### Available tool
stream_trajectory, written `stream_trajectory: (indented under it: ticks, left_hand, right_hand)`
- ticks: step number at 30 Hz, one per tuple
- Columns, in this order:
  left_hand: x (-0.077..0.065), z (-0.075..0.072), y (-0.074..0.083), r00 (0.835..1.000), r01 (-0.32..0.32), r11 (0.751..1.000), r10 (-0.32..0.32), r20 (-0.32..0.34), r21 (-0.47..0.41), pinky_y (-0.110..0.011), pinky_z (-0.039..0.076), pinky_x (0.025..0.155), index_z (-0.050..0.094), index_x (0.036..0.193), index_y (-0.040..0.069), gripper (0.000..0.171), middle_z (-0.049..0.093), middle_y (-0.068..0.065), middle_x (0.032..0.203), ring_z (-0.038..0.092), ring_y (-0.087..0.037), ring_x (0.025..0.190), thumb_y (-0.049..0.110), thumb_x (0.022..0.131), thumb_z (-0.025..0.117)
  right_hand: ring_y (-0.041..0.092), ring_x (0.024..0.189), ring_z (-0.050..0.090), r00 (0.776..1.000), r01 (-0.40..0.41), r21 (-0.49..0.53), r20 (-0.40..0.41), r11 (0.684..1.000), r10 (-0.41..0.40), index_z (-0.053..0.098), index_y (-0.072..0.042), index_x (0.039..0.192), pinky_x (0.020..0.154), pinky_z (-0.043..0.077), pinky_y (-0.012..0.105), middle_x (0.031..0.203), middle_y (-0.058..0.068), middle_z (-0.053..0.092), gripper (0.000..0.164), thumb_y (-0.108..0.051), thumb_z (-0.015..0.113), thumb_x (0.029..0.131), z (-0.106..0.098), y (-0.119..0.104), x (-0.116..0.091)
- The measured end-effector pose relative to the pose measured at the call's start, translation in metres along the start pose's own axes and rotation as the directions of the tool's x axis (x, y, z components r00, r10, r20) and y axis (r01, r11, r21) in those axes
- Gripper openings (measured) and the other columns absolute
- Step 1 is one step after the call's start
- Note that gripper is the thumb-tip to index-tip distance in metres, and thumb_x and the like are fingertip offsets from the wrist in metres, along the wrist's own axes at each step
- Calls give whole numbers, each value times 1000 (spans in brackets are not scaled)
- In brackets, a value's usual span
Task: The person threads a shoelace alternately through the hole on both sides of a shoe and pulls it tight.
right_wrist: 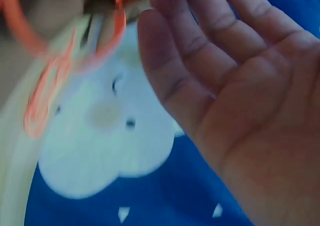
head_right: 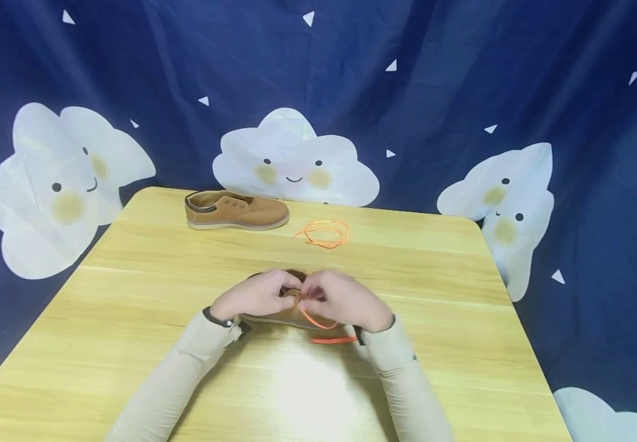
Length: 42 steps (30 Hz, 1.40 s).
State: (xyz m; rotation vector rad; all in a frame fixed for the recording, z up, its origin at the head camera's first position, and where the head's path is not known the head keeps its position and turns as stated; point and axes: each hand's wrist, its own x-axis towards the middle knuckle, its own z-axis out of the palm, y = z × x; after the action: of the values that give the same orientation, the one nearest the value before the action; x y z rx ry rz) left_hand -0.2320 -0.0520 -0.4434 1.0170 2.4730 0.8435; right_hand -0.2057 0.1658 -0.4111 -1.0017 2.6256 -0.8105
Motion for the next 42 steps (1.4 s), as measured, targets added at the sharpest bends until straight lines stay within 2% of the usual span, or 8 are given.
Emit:
stream_trajectory:
  ticks: [5,15,21,24,27,33,37,42]
  left_hand:
    - [2,1,1,1000,22,997,-24,-19,-69,-20,29,49,78,117,10,29,50,7,69,34,-4,50,10,92,61]
    - [5,5,-2,993,62,989,-75,-94,-135,-21,36,53,79,114,9,26,78,-5,110,42,-6,54,19,97,62]
    - [5,6,-6,987,73,973,-102,-124,-220,-20,34,50,79,113,7,24,77,-7,98,32,-6,47,17,98,62]
    - [5,6,-6,986,86,969,-117,-123,-234,-20,28,46,79,113,9,25,68,-5,78,28,-6,46,20,99,62]
    - [4,5,-5,980,112,960,-149,-133,-256,-19,32,48,78,117,10,27,74,-7,91,35,-4,48,24,100,61]
    - [5,2,-2,948,102,929,-199,-249,-357,-31,56,69,74,125,9,31,75,-10,125,62,-11,67,25,101,64]
    - [6,1,0,926,43,891,-205,-316,-452,-44,53,108,72,127,5,33,74,-12,129,71,-25,119,24,100,68]
    - [3,-4,5,889,-52,805,-232,-394,-591,-41,56,105,72,126,6,34,75,-13,125,72,-30,119,21,96,74]
  right_hand:
    - [21,97,70,982,-137,-8,-134,990,135,73,-3,114,89,59,42,105,7,76,18,-9,65,100,-22,30,-17]
    - [16,82,57,917,-318,34,265,947,298,62,-6,140,70,47,27,114,6,71,55,6,70,87,-16,67,-17]
    - [25,127,61,909,-347,2,247,938,336,50,-3,151,106,52,42,143,11,64,89,-3,91,72,-9,62,-12]
    - [29,133,58,900,-384,-6,219,923,376,53,-4,150,110,49,46,145,14,63,89,-3,93,70,-7,62,-10]
    - [28,132,58,897,-394,-22,208,919,389,55,-6,148,110,50,46,144,14,63,87,-3,93,70,-6,61,-9]
    - [29,130,60,907,-367,-39,206,929,367,56,-6,148,111,49,47,142,14,65,87,-3,93,69,-7,61,-9]
    - [28,131,59,900,-384,-33,209,923,382,56,-7,148,111,49,47,143,13,64,87,-3,92,69,-8,62,-9]
    - [27,126,61,904,-373,-43,209,927,373,57,-6,147,107,51,46,140,14,66,85,-3,92,70,-8,62,-9]
